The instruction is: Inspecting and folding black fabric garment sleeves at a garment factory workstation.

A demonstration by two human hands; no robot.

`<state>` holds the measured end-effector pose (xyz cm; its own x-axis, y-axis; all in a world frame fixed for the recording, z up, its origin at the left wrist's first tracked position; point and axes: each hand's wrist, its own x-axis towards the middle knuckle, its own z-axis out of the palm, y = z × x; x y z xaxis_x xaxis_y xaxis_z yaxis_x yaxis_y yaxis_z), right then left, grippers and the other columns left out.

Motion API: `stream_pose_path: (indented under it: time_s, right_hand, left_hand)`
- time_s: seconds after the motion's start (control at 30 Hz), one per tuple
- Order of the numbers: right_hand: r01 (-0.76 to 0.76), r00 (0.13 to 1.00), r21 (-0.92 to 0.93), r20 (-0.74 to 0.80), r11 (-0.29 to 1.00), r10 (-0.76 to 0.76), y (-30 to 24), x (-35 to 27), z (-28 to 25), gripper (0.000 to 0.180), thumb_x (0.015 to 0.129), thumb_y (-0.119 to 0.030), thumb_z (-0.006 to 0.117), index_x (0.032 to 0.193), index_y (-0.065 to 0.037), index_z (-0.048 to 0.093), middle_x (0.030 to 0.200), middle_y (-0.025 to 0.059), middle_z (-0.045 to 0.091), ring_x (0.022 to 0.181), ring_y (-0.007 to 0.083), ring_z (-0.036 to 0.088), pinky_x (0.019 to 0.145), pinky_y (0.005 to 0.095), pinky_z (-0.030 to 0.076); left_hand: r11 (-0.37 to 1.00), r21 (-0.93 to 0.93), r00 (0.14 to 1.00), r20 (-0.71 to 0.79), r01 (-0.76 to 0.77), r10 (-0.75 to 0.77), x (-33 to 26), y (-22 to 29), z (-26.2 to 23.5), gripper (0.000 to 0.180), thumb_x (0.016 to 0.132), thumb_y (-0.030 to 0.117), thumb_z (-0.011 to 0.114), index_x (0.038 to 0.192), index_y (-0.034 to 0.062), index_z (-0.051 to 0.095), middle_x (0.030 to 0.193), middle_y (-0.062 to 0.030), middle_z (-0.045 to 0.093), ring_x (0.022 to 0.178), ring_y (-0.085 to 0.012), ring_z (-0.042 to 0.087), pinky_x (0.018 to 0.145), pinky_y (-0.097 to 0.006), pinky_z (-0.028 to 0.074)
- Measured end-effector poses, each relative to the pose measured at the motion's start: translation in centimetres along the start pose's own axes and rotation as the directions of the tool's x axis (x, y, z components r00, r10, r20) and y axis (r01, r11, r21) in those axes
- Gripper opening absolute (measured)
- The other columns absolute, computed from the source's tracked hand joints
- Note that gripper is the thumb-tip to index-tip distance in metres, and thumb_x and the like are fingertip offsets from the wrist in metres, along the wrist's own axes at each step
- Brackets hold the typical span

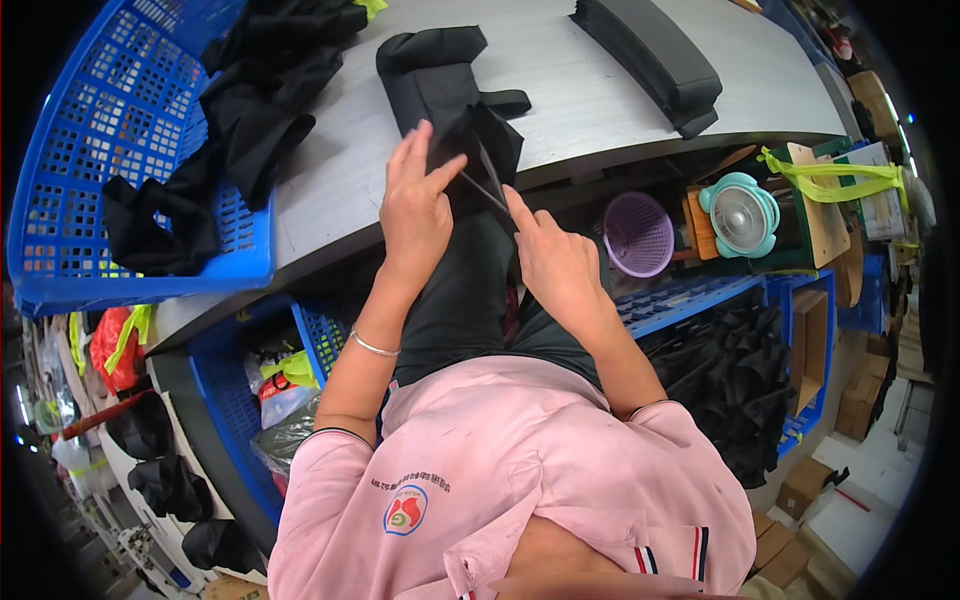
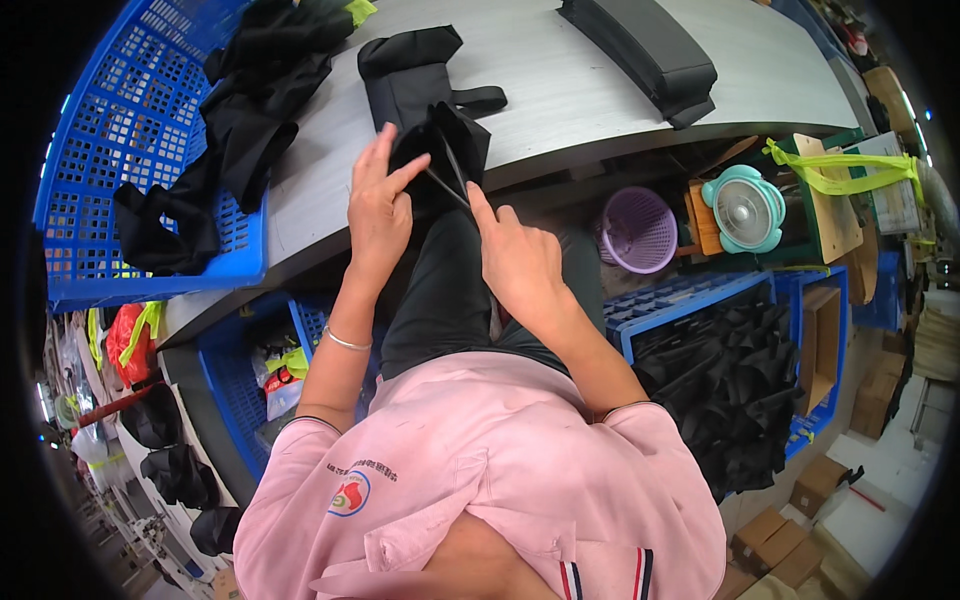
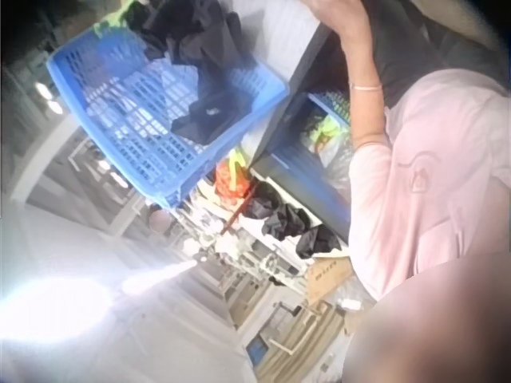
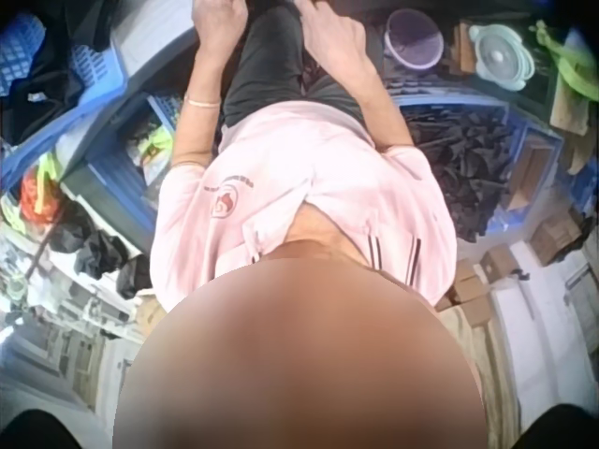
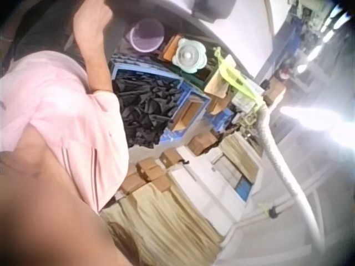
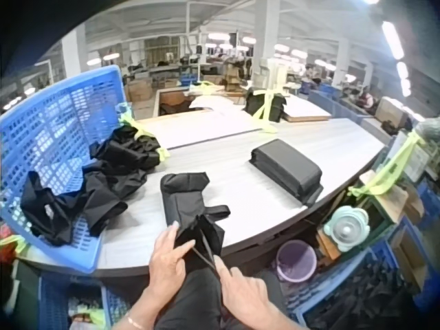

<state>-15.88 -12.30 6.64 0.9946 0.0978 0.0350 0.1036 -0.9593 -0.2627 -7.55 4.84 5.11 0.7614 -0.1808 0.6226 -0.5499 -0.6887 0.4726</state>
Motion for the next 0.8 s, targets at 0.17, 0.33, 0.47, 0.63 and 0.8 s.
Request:
stream_pose_path:
  time_s: [0.17,0.33,0.47,0.63,0.8]
  right_hand:
    - [0.025,0.999,0.034,-0.047,0.999,-0.023,-0.6,0.6,1.2,0.050,0.090,-0.013,0.063,0.139,-0.010,0.051,0.086,0.0148,0.064,0.060,0.0370,0.065,0.055,0.0460,0.053]
    - [0.293,0.903,0.444,-0.420,0.847,-0.092,4.6,3.2,5.6,0.011,0.080,-0.012,0.065,0.083,-0.002,0.062,0.071,0.0142,0.061,0.068,0.0330,0.065,0.057,0.0427,0.050]
    - [-0.016,0.947,0.996,-0.014,0.090,0.321,4.2,3.2,2.2,0.041,0.099,-0.016,0.059,0.135,0.004,0.051,0.130,0.0090,0.059,0.115,0.0217,0.059,0.095,0.0344,0.050]
    - [0.030,0.923,0.969,0.067,-0.245,0.378,4.1,3.0,-0.4,0.043,0.100,-0.025,0.059,0.133,0.002,0.054,0.126,0.0126,0.061,0.109,0.0209,0.063,0.091,0.0348,0.055]
    - [0.055,0.921,0.926,0.098,-0.375,0.376,3.5,2.1,-1.1,0.042,0.100,-0.025,0.060,0.131,0.002,0.054,0.124,0.0138,0.062,0.108,0.0224,0.064,0.090,0.0373,0.057]
  left_hand:
    - [0.964,-0.250,0.977,0.171,-0.086,0.131,0.5,2.0,-0.6,0.045,0.072,-0.015,0.050,0.112,-0.0058,0.067,0.137,-0.0096,0.061,0.124,-0.0334,0.054,0.104,-0.039,0.047]
    - [0.840,-0.511,0.901,0.254,-0.183,0.351,-1.4,6.9,-1.0,0.039,0.074,-0.010,0.063,0.111,0.0011,0.071,0.131,-0.0094,0.065,0.119,-0.0328,0.058,0.098,-0.039,0.051]
    - [0.871,-0.490,0.985,0.131,-0.034,0.112,-2.8,6.5,-2.8,0.059,0.071,-0.002,0.068,0.129,0.0049,0.063,0.141,-0.0134,0.055,0.128,-0.0335,0.049,0.106,-0.042,0.042]
    - [0.893,-0.449,0.995,0.096,0.030,0.015,-4.1,8.2,-1.8,0.079,0.068,0.006,0.073,0.143,0.0043,0.049,0.150,-0.0165,0.043,0.132,-0.0368,0.043,0.109,-0.046,0.037]
    - [0.934,-0.347,0.994,-0.025,0.087,-0.102,-3.6,9.5,0.2,0.078,0.068,0.001,0.070,0.143,0.0070,0.048,0.142,-0.0136,0.047,0.115,-0.0304,0.050,0.096,-0.039,0.044]
